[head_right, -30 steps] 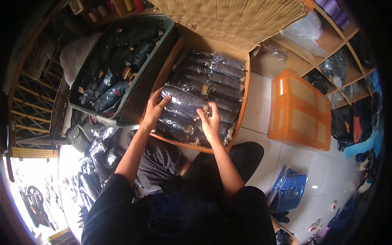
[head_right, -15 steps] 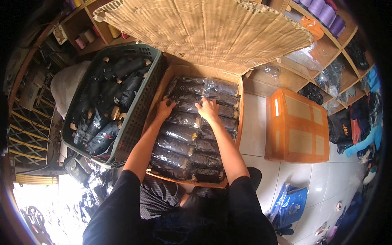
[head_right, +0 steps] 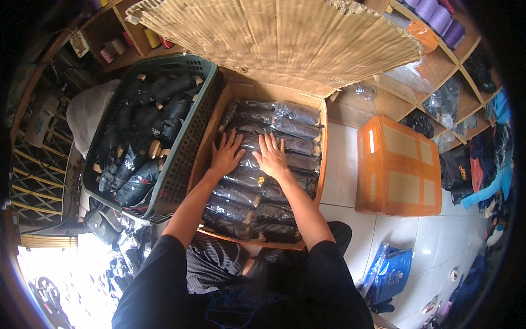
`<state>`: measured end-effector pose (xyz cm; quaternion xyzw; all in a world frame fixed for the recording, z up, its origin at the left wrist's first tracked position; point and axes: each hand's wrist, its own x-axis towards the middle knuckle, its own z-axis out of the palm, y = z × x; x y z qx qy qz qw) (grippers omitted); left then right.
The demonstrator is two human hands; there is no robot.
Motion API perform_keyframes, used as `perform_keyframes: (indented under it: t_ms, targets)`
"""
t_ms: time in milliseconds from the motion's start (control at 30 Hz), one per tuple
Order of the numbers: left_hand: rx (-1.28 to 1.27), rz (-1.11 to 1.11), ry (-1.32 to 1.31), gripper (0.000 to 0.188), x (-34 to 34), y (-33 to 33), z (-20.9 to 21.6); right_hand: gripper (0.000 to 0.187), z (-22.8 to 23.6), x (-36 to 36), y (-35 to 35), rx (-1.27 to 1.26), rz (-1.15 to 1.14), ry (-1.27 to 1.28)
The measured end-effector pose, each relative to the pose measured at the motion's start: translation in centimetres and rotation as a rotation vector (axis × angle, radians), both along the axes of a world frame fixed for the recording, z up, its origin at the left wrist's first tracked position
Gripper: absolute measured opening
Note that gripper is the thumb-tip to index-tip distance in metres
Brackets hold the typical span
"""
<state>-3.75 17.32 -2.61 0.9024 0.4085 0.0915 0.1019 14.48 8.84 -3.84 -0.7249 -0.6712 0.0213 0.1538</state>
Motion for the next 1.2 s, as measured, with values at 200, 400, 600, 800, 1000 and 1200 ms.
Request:
perform_keyframes:
  t_ms: [200,400,600,800,1000,1200]
  targets:
    - [0.107,-0.032,0.095,0.059,0.5,0.7,1.3,0.079,3.5,-2.3,0.2,-0.012,-0.086,-0.034]
    - [-0.04,-0.113,0.007,0.06,0.5,-0.6,-0.7,0.076,1.4,-3.5,-1.1,-0.007,-0.065,-0.001]
    - [-0.056,-0.018,-0.536,0.055,-2.5,-5.6,3.3,0.07,2.2,-4.2,-1.2,0.03,-0.059,0.004]
    - [-0.436,0.168,-0.832,0.02,-15.3,-22.3,10.3,0.065,5.6,-10.3,-4.2,0.003,0.072,0.17]
    - [-0.064,1.028,-0.494,0.026,-31.6,-32.0,0.3,0.058,6.6,-19.0,-10.8,0.013,0.325,0.513]
    - [-0.372,1.396,-0.224,0.067,-37.5,-27.9,-4.2,0.053,6.9,-23.1,-14.5,0.012,0.403,0.482]
